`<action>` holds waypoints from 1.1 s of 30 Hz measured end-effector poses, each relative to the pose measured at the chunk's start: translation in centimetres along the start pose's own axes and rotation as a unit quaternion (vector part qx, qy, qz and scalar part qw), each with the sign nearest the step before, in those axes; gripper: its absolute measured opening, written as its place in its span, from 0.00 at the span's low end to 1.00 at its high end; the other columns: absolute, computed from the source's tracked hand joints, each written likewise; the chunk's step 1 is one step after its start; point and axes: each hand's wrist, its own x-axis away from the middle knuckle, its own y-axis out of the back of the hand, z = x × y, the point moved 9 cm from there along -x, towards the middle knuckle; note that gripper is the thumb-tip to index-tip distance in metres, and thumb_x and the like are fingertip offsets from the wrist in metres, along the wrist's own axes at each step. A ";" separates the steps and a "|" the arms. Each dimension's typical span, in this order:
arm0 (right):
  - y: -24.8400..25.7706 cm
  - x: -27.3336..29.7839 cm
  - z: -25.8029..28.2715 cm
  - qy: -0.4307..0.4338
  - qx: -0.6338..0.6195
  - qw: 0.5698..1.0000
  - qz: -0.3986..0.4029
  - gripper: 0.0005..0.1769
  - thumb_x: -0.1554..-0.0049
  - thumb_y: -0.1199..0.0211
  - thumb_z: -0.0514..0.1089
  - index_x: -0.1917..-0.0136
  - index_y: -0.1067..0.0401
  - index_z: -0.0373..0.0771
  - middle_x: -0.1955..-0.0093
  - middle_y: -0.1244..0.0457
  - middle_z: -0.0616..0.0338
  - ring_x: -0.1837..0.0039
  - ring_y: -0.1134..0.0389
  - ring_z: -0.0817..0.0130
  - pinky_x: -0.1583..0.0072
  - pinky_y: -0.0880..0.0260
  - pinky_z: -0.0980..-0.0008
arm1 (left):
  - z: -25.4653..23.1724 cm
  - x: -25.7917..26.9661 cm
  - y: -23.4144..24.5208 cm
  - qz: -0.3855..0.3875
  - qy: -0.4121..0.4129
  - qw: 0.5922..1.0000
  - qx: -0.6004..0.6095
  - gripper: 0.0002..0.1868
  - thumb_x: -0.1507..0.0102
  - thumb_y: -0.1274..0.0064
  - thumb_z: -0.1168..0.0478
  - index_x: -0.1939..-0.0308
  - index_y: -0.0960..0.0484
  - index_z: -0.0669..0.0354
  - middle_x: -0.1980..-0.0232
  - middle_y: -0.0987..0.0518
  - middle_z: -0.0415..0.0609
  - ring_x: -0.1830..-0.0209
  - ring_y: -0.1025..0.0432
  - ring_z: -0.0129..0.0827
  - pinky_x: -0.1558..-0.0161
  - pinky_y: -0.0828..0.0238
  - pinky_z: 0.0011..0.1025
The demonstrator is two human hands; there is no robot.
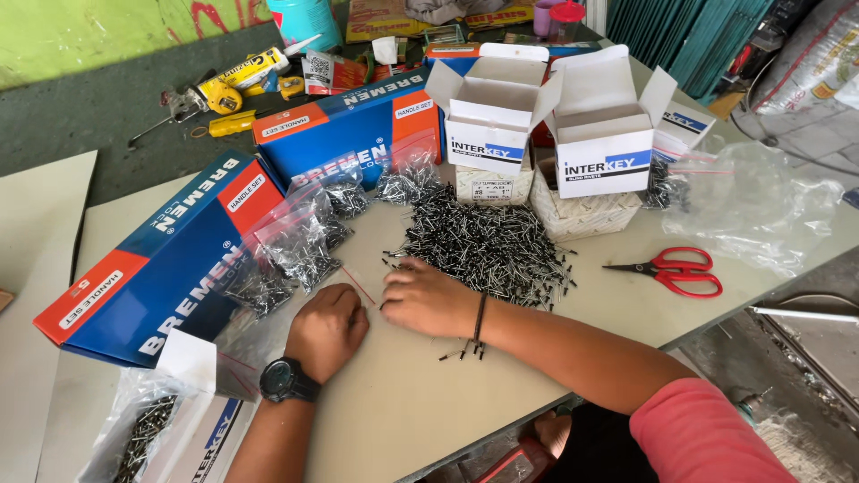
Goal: The person sorts a large pile of small metal nails on a table, picking them up by hand and placing them into small clear plastic bags. The workspace contains several boxes of hardware and a pair of scissors.
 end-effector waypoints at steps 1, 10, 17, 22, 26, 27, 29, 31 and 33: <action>-0.2 0.2 -0.9 -0.002 -0.001 1.000 -0.002 0.10 0.37 0.44 0.50 0.47 0.23 0.51 0.45 0.30 0.63 0.33 0.35 0.65 0.24 0.50 0.44 | -0.5 -0.2 0.8 0.001 -0.003 1.000 0.000 0.05 0.43 0.45 0.53 0.68 0.22 0.46 0.57 0.20 0.38 0.50 0.23 0.34 0.56 0.25 0.30; 4.3 2.8 -6.0 -0.098 0.006 0.993 -0.064 0.09 0.38 0.40 0.51 0.52 0.22 0.49 0.52 0.30 0.62 0.35 0.35 0.61 0.26 0.48 0.47 | -0.7 -0.5 1.3 0.031 0.032 0.999 0.003 0.10 0.38 0.47 0.48 0.62 0.14 0.43 0.56 0.17 0.35 0.49 0.22 0.30 0.54 0.24 0.28; 4.6 3.8 -8.5 -0.118 -0.032 0.983 -0.139 0.06 0.40 0.38 0.47 0.53 0.22 0.46 0.50 0.31 0.62 0.37 0.32 0.60 0.31 0.39 0.51 | -0.4 0.4 0.3 -0.016 -0.003 0.996 -0.089 0.07 0.40 0.49 0.50 0.67 0.22 0.46 0.65 0.22 0.38 0.62 0.22 0.35 0.65 0.26 0.30; 4.0 3.9 -8.7 -0.121 -0.003 0.979 -0.162 0.08 0.39 0.40 0.50 0.51 0.22 0.50 0.48 0.31 0.64 0.37 0.33 0.61 0.31 0.40 0.53 | -1.4 -1.2 3.9 -0.028 0.065 0.997 0.027 0.19 0.42 0.44 0.44 0.54 0.18 0.49 0.46 0.19 0.45 0.47 0.21 0.43 0.52 0.23 0.38; 4.3 4.0 -8.7 -0.119 0.004 0.978 -0.169 0.08 0.40 0.39 0.49 0.51 0.22 0.49 0.47 0.31 0.62 0.37 0.33 0.60 0.32 0.39 0.53 | -1.6 -1.3 1.9 0.016 0.048 0.997 0.055 0.17 0.42 0.42 0.48 0.56 0.14 0.53 0.52 0.15 0.48 0.48 0.21 0.45 0.51 0.25 0.39; 4.2 4.1 -8.8 -0.114 0.012 0.978 -0.173 0.08 0.40 0.39 0.50 0.51 0.22 0.49 0.46 0.32 0.63 0.37 0.33 0.61 0.33 0.39 0.53 | -1.6 -1.2 0.7 0.036 0.040 0.998 0.028 0.12 0.40 0.44 0.50 0.61 0.12 0.48 0.55 0.14 0.42 0.50 0.21 0.39 0.53 0.25 0.34; 4.7 4.3 -8.8 -0.121 -0.005 0.978 -0.171 0.08 0.39 0.40 0.49 0.51 0.22 0.49 0.46 0.31 0.62 0.36 0.33 0.60 0.32 0.40 0.53 | -1.4 -0.6 -0.2 0.021 0.014 0.999 -0.028 0.10 0.40 0.46 0.50 0.65 0.14 0.47 0.59 0.15 0.40 0.54 0.21 0.36 0.57 0.25 0.31; 5.1 4.3 -8.9 -0.125 -0.020 0.977 -0.169 0.09 0.39 0.40 0.49 0.50 0.22 0.49 0.46 0.31 0.60 0.36 0.33 0.59 0.32 0.41 0.52 | -1.7 -0.4 -0.2 0.002 -0.011 0.996 -0.086 0.09 0.40 0.48 0.51 0.70 0.16 0.47 0.63 0.16 0.38 0.58 0.21 0.33 0.61 0.25 0.27; 5.7 4.3 -8.8 -0.119 -0.020 0.974 -0.192 0.09 0.38 0.40 0.50 0.48 0.22 0.49 0.45 0.31 0.60 0.35 0.34 0.59 0.31 0.41 0.51 | -2.4 -0.2 0.9 -0.032 -0.028 0.992 -0.118 0.07 0.42 0.47 0.52 0.71 0.21 0.46 0.69 0.21 0.39 0.66 0.23 0.36 0.66 0.25 0.33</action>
